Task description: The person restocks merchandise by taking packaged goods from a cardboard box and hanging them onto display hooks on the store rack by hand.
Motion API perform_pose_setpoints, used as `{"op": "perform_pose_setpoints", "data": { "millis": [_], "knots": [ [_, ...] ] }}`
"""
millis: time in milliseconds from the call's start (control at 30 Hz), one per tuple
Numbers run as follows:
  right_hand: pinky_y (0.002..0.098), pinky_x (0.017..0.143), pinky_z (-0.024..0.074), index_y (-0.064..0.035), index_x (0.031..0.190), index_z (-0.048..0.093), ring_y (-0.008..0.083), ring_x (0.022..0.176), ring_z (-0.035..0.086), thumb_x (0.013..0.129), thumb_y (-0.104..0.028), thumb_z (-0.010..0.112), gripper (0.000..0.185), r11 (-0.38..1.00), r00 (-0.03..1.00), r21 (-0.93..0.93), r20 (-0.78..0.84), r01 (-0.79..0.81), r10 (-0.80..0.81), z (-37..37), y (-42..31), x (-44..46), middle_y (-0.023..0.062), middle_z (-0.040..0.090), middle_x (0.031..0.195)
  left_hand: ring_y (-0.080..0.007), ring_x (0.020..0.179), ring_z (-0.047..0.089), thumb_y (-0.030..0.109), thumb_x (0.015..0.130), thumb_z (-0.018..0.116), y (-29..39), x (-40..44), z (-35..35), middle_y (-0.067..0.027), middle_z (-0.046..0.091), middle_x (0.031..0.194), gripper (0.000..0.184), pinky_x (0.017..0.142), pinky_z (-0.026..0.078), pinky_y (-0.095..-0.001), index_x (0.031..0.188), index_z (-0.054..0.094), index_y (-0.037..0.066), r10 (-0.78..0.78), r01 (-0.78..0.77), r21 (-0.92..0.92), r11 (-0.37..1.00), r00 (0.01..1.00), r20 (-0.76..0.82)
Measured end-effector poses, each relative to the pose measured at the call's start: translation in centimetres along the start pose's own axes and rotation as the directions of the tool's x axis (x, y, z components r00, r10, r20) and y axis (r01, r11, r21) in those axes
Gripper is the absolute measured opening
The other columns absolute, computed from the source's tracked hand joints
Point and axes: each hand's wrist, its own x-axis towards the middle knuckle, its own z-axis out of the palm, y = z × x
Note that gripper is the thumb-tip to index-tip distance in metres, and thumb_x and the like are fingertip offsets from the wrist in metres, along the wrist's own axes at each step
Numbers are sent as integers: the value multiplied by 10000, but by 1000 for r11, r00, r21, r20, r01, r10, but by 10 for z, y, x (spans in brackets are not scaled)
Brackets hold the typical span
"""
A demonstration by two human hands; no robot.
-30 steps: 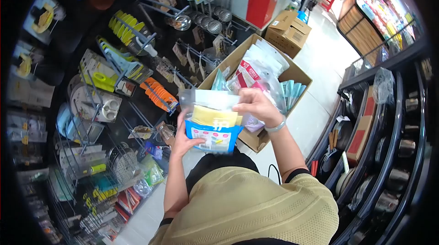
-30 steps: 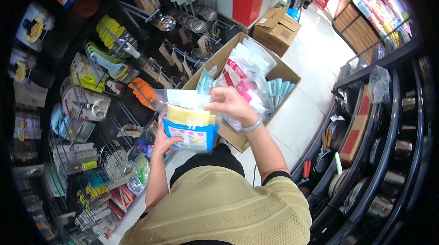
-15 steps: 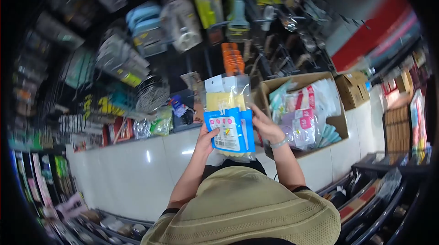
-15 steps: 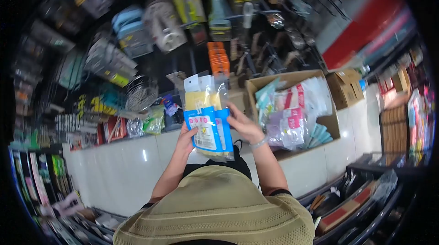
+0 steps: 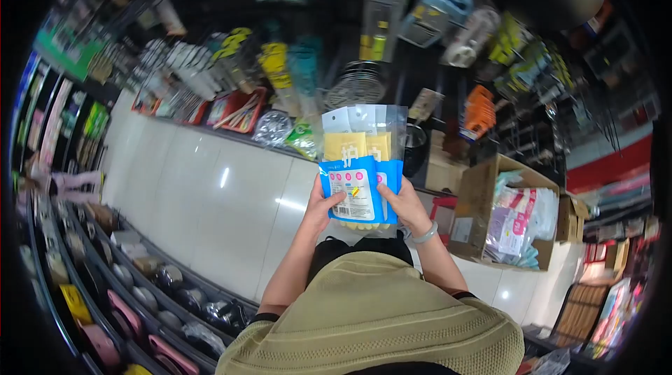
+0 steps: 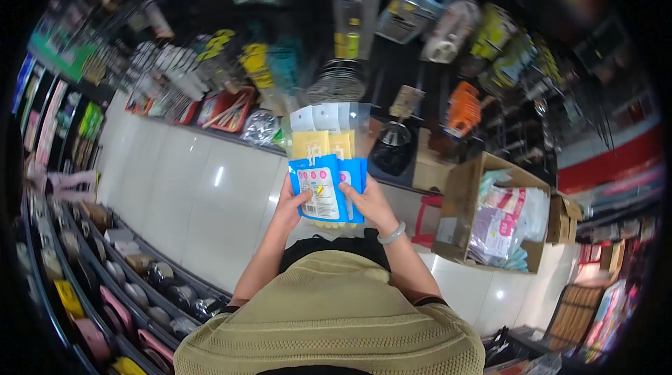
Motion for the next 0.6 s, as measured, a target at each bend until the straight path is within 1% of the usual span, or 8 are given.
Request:
{"op": "perform_pose_setpoints", "data": {
  "millis": [67, 167, 267, 367, 400, 467, 567, 600],
  "knots": [
    [273, 810, 458, 1, 1151, 460, 112, 951, 539, 903, -202, 522, 327, 982, 995, 161, 16, -99, 98, 40, 14, 11, 65, 563, 1076, -185, 1061, 519, -30, 726, 583, 19, -19, -32, -70, 524, 1152, 599, 909, 415, -329, 1267, 350, 75, 43, -43, -8, 999, 997, -67],
    [260, 787, 463, -2, 1150, 466, 102, 933, 544, 923, -229, 484, 322, 990, 986, 76, 130, -117, 106, 93, 23, 28, 61, 566, 1072, -188, 1050, 526, -32, 710, 595, 46, -44, -79, -71, 531, 1143, 612, 902, 425, -334, 1263, 354, 74, 104, -109, -32, 994, 986, -128],
    [244, 766, 458, -1, 1099, 513, 89, 873, 546, 909, -201, 513, 277, 998, 991, -23, 114, -66, 69, 141, 26, 47, 37, 588, 989, -171, 1009, 542, -33, 692, 641, 69, -64, -107, -63, 557, 1090, 571, 880, 428, -316, 1203, 406, 69, 176, -196, -48, 979, 945, -276],
    [241, 713, 476, 2, 1064, 530, 94, 818, 570, 890, -189, 546, 259, 995, 984, -47, 150, -86, 92, 179, 35, 68, 48, 608, 947, -172, 999, 548, -46, 696, 629, 81, -81, -134, -65, 557, 1089, 555, 869, 441, -318, 1194, 409, 67, 218, -266, -77, 961, 898, -383],
    [242, 664, 488, 8, 1016, 552, 101, 765, 587, 870, -184, 576, 242, 991, 982, -36, 128, -132, 136, 195, 34, 72, 59, 621, 909, -177, 1002, 547, -48, 697, 621, 84, -85, -143, -67, 554, 1094, 556, 871, 442, -321, 1197, 406, 65, 225, -285, -89, 955, 884, -411],
    [248, 659, 490, 14, 992, 563, 105, 760, 591, 868, -189, 580, 238, 977, 957, -39, 198, -209, 212, 215, 42, 89, 60, 623, 900, -187, 1006, 546, -51, 698, 606, 91, -90, -160, -71, 548, 1103, 559, 876, 444, -326, 1205, 400, 61, 247, -330, -102, 938, 848, -469],
    [253, 661, 492, 23, 970, 574, 113, 770, 596, 864, -189, 585, 238, 953, 910, -76, 283, -294, 304, 252, 55, 122, 72, 625, 907, -185, 992, 553, -55, 702, 610, 107, -95, -191, -72, 559, 1085, 532, 868, 448, -320, 1186, 421, 56, 294, -370, -16, 929, 763, -575],
    [255, 662, 492, 24, 974, 571, 116, 771, 597, 864, -189, 586, 241, 945, 891, -83, 316, -317, 326, 265, 62, 135, 74, 625, 912, -165, 944, 576, -62, 714, 623, 112, -95, -206, -67, 586, 1031, 479, 820, 471, -299, 1145, 450, 52, 318, -385, 23, 923, 724, -612]
  ]
}}
